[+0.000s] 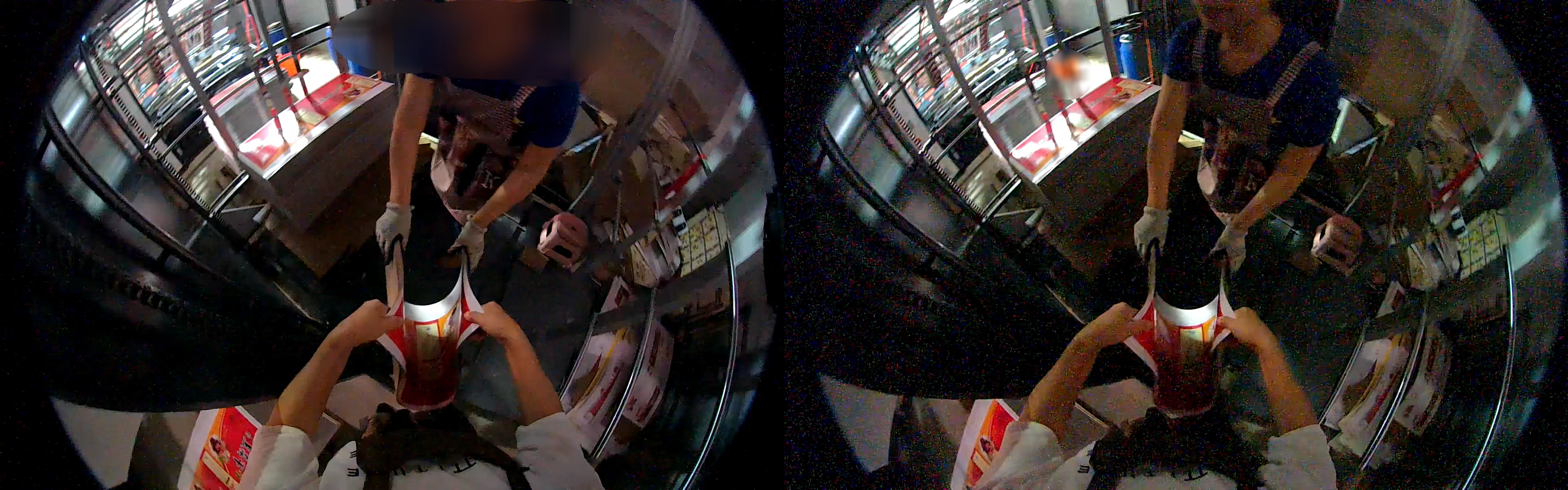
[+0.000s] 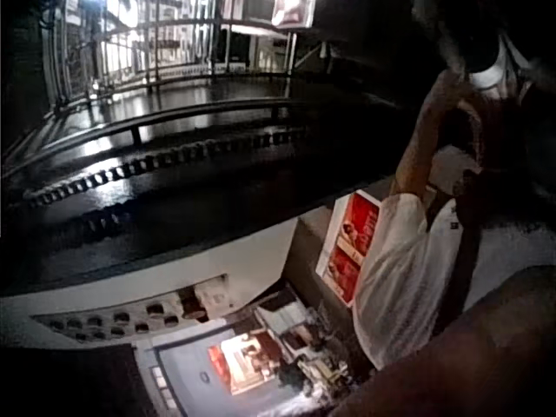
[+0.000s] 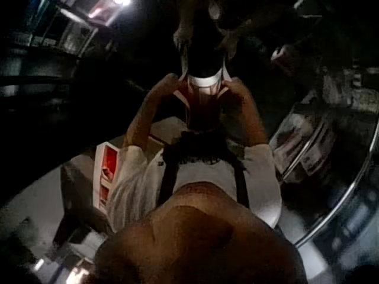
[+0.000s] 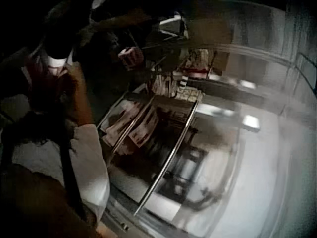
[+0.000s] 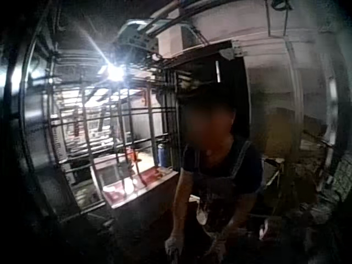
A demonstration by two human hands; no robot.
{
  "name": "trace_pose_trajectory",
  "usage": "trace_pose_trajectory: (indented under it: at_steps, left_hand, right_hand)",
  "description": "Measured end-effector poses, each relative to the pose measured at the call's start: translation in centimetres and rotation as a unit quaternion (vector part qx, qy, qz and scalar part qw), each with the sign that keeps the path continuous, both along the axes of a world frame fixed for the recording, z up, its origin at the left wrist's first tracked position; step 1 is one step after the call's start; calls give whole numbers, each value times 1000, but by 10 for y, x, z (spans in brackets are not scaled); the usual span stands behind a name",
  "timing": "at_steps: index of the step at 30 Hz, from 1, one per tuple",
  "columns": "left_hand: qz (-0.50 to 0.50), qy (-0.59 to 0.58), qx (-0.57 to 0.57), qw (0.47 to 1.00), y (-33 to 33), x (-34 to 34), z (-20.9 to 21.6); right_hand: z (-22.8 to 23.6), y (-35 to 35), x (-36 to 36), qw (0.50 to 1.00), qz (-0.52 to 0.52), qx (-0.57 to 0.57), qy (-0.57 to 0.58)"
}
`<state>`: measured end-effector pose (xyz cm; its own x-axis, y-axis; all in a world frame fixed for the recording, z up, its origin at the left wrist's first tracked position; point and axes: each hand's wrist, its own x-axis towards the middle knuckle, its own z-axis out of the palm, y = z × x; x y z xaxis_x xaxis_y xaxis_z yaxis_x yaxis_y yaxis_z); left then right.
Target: The person repeatedly picks up large red printed sheets, unfolds them, and hands them to a coworker. The coworker takes the sheets and places them on a nearby surface. The cycle repeats throughout the clip.
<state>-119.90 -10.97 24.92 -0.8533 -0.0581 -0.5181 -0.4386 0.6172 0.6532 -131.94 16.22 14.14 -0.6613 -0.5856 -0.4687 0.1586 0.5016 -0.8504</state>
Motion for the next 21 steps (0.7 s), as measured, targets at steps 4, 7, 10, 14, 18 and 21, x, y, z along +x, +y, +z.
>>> trace_pose_trajectory:
  at_steps: [4,7,10,14,18,21]
  left_hand:
    - [-29,76,-18,996,-11,-16,1]
    - [79,34,-16,996,-8,-30,26]
    - [139,84,-64,985,-37,-41,33]
    - [151,407,-66,899,-44,-33,24]
    - [-10,391,-90,916,-4,76,18]
    - [-20,250,46,967,4,178,-53]
  right_hand:
    - [8,-10,-15,998,-18,46,-29]
    - [5,-5,-22,999,-6,39,21]
    - [20,-6,-31,998,-45,40,25]
    - [-79,28,-70,981,-139,-6,133]
    - [-38,-17,0,940,-290,-182,-8]
    - [-60,-33,55,960,-258,-107,-1]
